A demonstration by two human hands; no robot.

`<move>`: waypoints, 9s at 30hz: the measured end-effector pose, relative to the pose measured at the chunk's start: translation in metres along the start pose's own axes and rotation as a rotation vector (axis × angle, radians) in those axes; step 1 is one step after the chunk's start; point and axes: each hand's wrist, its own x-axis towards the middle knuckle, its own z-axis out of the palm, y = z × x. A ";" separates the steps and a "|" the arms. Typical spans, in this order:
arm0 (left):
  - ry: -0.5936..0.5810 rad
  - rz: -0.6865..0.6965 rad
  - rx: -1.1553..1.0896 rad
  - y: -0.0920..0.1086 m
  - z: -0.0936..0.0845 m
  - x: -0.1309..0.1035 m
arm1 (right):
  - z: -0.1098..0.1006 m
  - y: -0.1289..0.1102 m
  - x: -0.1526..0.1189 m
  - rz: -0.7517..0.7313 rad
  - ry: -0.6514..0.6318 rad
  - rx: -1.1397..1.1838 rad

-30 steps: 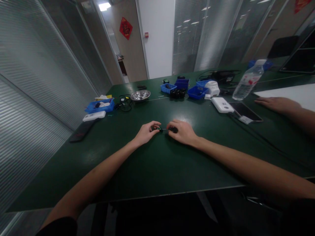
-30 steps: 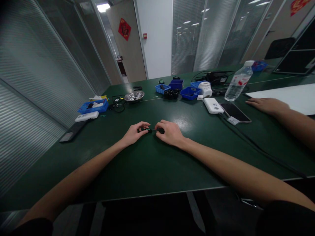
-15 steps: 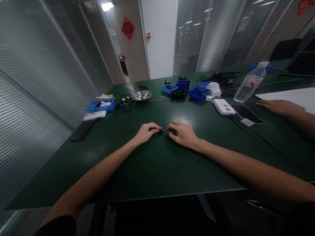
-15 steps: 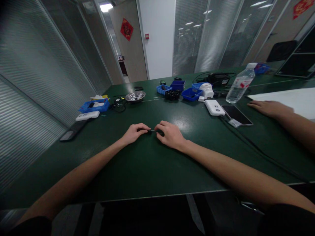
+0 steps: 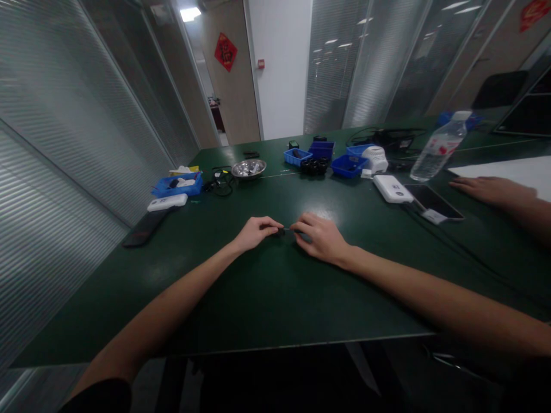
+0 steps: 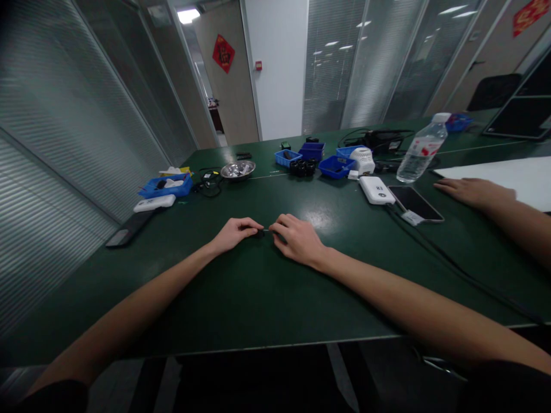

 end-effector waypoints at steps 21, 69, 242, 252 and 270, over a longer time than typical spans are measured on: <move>-0.058 0.085 0.146 0.016 0.011 -0.005 | 0.007 -0.007 0.003 0.094 0.003 0.068; 0.431 -0.561 1.133 -0.055 -0.244 -0.178 | 0.007 0.010 0.008 0.371 0.063 0.155; 0.625 -0.294 1.046 -0.100 -0.231 -0.149 | 0.004 0.009 0.007 0.296 0.030 0.295; 0.682 -0.325 0.889 -0.094 -0.229 -0.146 | 0.005 0.009 0.006 0.287 0.033 0.296; 0.604 -0.333 0.837 -0.067 -0.203 -0.128 | 0.003 0.006 0.007 0.294 0.023 0.281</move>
